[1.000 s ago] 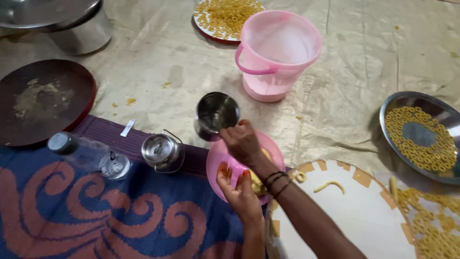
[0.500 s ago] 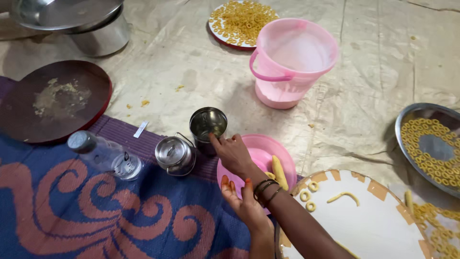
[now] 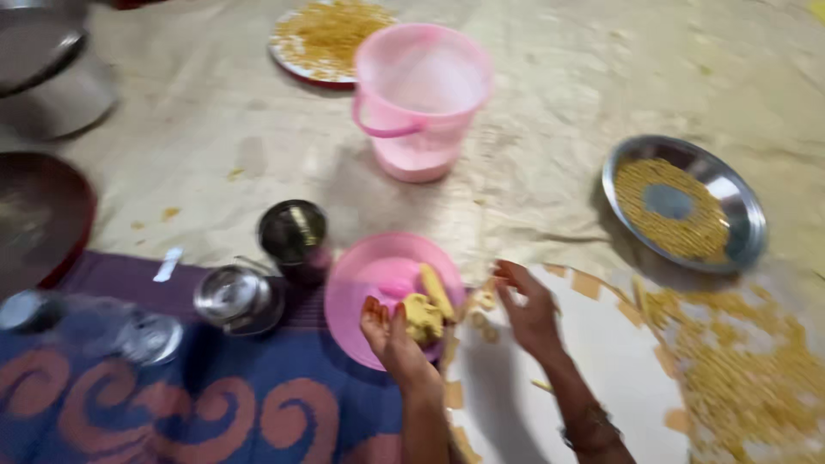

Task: The person rolls small pieces of dough into thin strips on a round board, then joins the ends to form rings. The finished rings are placed on a nearby tray. The process is repeated continuously throughout the clip.

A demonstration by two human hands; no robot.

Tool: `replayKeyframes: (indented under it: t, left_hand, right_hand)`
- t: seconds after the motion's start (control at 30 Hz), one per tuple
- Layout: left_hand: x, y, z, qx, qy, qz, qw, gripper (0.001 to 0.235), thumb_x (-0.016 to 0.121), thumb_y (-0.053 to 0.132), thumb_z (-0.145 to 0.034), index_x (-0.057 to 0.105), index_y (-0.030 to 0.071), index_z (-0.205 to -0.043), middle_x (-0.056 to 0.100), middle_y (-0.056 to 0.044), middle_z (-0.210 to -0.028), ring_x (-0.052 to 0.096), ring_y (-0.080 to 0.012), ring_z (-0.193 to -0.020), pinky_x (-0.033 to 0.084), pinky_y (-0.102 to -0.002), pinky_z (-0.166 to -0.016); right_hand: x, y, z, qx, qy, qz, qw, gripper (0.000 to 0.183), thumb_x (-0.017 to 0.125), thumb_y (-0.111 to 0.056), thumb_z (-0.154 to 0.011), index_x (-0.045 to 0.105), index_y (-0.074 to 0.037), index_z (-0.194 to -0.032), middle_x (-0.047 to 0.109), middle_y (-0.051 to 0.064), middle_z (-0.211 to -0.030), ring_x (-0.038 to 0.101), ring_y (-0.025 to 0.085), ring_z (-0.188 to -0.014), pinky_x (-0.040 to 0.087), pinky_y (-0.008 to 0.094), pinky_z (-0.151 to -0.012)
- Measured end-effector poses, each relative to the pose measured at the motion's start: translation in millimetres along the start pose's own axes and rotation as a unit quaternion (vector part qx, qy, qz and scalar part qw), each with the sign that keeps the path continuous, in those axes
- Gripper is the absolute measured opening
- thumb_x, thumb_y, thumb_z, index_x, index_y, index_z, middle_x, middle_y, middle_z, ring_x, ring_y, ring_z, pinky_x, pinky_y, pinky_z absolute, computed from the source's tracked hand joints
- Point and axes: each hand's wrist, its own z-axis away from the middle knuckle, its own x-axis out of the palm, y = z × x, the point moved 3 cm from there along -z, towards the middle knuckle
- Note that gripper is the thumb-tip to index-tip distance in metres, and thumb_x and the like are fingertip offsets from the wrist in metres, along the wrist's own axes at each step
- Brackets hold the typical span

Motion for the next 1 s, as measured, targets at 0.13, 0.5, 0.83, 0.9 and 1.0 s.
replayKeyframes:
  t: [0.13,0.5,0.83,0.9,1.0]
  left_hand:
    - [15,-21,10,-0.043,-0.082,0.007,0.996,0.048,0.061,-0.003,-0.092,0.051,-0.001,-0.139,0.055,-0.01,-0.135,0.053,-0.0201,-0.125,0.042,-0.032,-0.107]
    - [46,-38,60,-0.121,-0.245,-0.238,0.932,0.027,0.062,0.007,-0.096,0.066,-0.002,-0.122,0.07,-0.009,-0.116,0.064,-0.015,-0.107,0.05,-0.029,-0.095]
    - [50,-41,65,-0.129,-0.267,-0.247,0.923,0.028,0.061,0.007,-0.096,0.065,-0.001,-0.123,0.07,-0.008,-0.118,0.064,-0.0148,-0.108,0.05,-0.028,-0.096]
    - [46,-46,63,-0.124,-0.27,-0.241,0.924,0.027,0.062,0.006,-0.096,0.065,-0.002,-0.122,0.069,-0.009,-0.118,0.063,-0.0144,-0.107,0.05,-0.028,-0.095]
    - [43,-54,62,-0.117,-0.27,-0.217,0.931,0.026,0.062,0.004,-0.096,0.065,-0.003,-0.121,0.069,-0.009,-0.117,0.063,-0.0141,-0.106,0.049,-0.028,-0.095]
  right_hand:
    - [-104,44,70,0.131,0.124,0.151,0.972,0.028,0.067,-0.016,-0.095,0.073,-0.008,-0.121,0.076,0.008,-0.113,0.073,0.02,-0.1,0.055,0.036,-0.084]
    - [-103,8,185,0.015,0.035,0.275,0.961,0.027,0.078,-0.017,-0.079,0.076,-0.007,-0.104,0.074,0.011,-0.115,0.066,0.03,-0.105,0.046,0.042,-0.088]
    - [-135,31,150,0.029,0.019,0.254,0.966,0.017,0.072,-0.015,-0.089,0.076,-0.009,-0.104,0.075,0.008,-0.112,0.068,0.028,-0.105,0.051,0.039,-0.09]
    - [-144,39,145,0.065,0.037,0.222,0.972,0.02,0.069,-0.016,-0.092,0.075,-0.009,-0.109,0.074,0.011,-0.116,0.068,0.029,-0.108,0.052,0.038,-0.093]
    - [-147,50,132,0.096,0.084,0.24,0.962,0.03,0.06,-0.022,-0.099,0.068,-0.009,-0.125,0.069,0.013,-0.127,0.062,0.031,-0.12,0.046,0.042,-0.104]
